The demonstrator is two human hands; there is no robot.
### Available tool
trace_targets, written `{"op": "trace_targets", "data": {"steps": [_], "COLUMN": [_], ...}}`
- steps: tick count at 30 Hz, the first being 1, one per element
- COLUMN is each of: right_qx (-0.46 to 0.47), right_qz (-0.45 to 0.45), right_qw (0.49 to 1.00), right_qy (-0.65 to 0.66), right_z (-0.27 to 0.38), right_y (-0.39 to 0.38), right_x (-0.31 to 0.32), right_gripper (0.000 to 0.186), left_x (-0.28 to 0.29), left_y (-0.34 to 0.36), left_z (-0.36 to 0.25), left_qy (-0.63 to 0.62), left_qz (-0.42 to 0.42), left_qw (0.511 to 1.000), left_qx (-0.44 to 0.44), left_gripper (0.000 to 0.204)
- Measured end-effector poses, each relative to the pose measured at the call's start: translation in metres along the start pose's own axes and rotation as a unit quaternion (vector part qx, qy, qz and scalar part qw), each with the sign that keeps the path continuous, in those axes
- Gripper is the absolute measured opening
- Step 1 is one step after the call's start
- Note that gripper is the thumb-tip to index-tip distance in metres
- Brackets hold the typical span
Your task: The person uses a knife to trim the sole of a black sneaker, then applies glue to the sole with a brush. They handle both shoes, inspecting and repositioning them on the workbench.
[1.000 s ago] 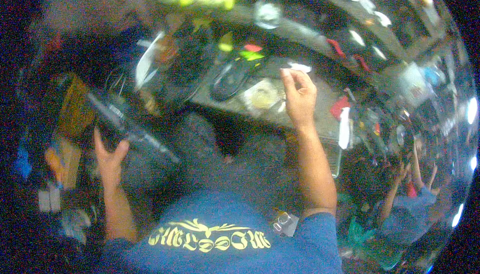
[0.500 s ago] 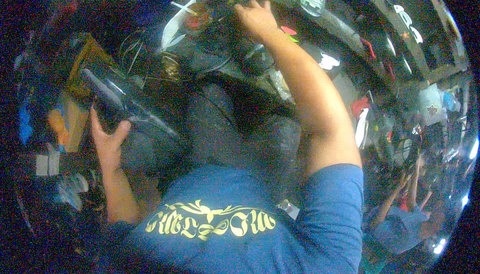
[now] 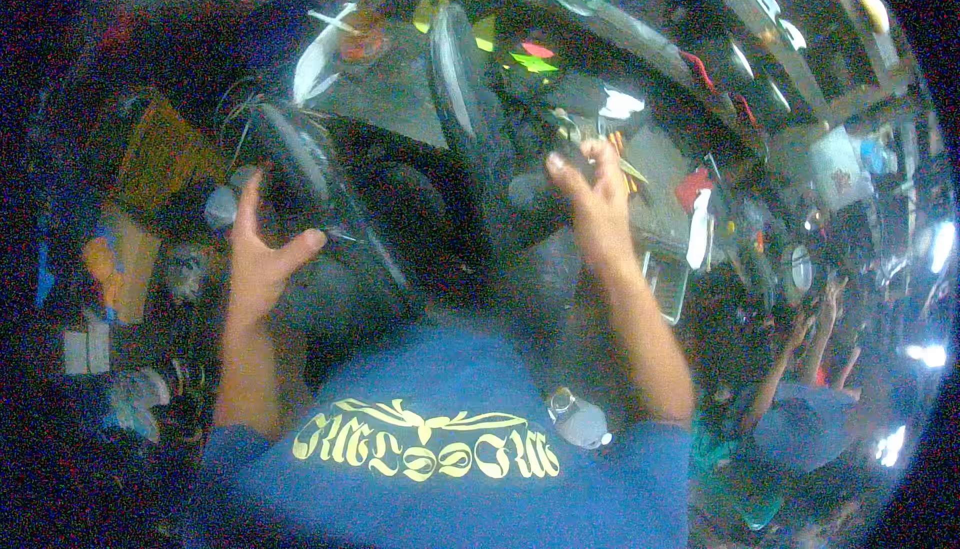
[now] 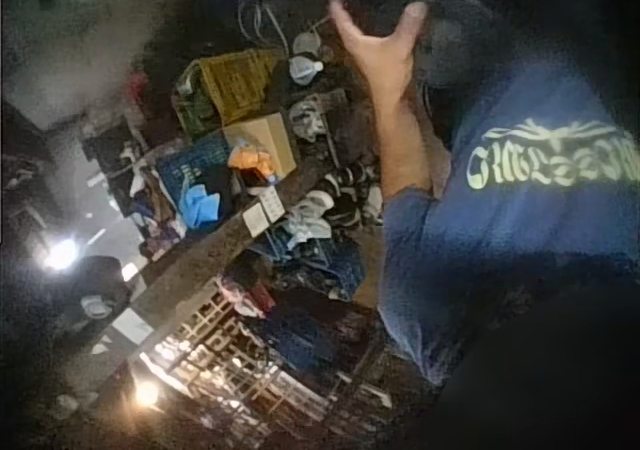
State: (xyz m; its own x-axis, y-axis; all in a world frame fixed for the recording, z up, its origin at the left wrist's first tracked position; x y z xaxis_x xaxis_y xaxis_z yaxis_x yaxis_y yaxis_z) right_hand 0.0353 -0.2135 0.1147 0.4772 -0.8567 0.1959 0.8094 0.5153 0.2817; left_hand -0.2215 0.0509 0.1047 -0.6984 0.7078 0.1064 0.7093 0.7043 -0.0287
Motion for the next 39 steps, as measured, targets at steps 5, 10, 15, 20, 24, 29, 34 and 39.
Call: {"op": "trace_targets", "data": {"steps": [5, 10, 15, 20, 24, 29, 34, 39], "right_qx": [-0.032, -0.047, -0.028, -0.018, -0.001, -0.022, 0.0, 0.002], "right_qz": [-0.11, -0.136, -0.15, -0.153, -0.16, -0.173, -0.166, -0.166], "right_qw": [0.993, 0.989, 0.988, 0.986, 0.987, 0.983, 0.986, 0.986], "right_qy": [0.031, 0.012, 0.022, 0.065, 0.024, 0.063, -0.001, 0.003], "right_z": [-0.03, -0.037, -0.036, -0.03, -0.028, -0.024, -0.024, -0.02], "right_y": [-0.075, -0.109, -0.125, -0.133, -0.134, -0.139, -0.136, -0.137], "right_x": [0.007, 0.017, 0.016, 0.016, 0.019, 0.021, 0.024, 0.022], "right_gripper": [0.041, 0.037, 0.035, 0.034, 0.034, 0.038, 0.041, 0.043], "left_x": [-0.037, -0.061, -0.069, -0.07, -0.073, -0.075, -0.077, -0.075], "left_y": [0.004, 0.0, -0.007, -0.01, -0.01, -0.011, -0.012, -0.014], "left_z": [-0.019, -0.028, -0.029, -0.03, -0.029, -0.03, -0.031, -0.03], "left_qy": [0.074, 0.07, 0.103, 0.13, 0.094, 0.165, 0.17, 0.181], "left_qz": [0.082, 0.13, 0.169, 0.164, 0.193, 0.173, 0.176, 0.169], "left_qw": [0.994, 0.989, 0.98, 0.977, 0.977, 0.97, 0.969, 0.968], "left_qx": [-0.005, 0.007, 0.008, -0.031, 0.0, -0.042, -0.045, -0.039], "left_gripper": [0.095, 0.096, 0.093, 0.093, 0.096, 0.096, 0.097, 0.097]}}
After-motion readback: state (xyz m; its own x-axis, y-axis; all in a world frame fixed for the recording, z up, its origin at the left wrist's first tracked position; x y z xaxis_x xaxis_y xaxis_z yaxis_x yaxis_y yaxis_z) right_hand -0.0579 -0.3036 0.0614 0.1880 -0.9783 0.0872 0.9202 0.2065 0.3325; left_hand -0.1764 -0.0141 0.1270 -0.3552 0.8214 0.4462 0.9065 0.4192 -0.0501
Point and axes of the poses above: each hand's wrist, its own y-axis towards the middle knuckle, its own x-axis out of the back of the hand, z = x × y, the point moved 1 cm from there along y, towards the middle knuckle, and after that the axes turned 12 degrees about x, right-handed, at the moved point
